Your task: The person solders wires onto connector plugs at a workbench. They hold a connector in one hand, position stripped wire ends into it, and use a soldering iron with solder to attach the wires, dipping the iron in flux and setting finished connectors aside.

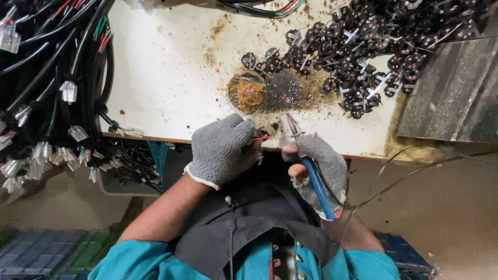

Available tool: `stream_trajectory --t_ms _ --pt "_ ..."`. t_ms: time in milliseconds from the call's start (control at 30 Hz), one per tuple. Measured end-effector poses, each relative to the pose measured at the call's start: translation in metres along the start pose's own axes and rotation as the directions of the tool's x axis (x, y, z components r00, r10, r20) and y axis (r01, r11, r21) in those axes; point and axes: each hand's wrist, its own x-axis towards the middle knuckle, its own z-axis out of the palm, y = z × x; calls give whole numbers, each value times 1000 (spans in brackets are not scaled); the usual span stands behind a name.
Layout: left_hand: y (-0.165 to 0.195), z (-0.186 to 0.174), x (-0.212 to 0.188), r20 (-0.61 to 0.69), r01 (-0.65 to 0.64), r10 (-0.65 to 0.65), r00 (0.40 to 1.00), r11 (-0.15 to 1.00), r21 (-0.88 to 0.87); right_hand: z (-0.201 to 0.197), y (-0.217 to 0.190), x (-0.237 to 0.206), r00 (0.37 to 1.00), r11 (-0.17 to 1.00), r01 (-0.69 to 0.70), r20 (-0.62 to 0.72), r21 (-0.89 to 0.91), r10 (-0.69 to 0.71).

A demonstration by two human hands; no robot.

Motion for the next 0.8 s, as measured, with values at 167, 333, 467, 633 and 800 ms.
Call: stream_trajectory --t_ms 167,333,467,633,800 --pt "-3 2 0 19 3 -2 1000 1000 -2 17 18 9 995 992 -72 82 99 64" --pt "-3 2 1 3 -8 8 1000 1000 2 12 27 10 969 955 246 79 -166 -235" --pt "-3 3 0 -9 4 -4 1000 1000 3 10 26 -1 961 927 270 134 -260 -242" --pt "-4 5 -1 0 13 -13 1000 1000 -6 5 43 -9 894 815 444 243 -371 -376" --pt "-4 3 0 16 8 -7 1000 1000 -4 0 49 -7 868 807 488 285 -334 -407"
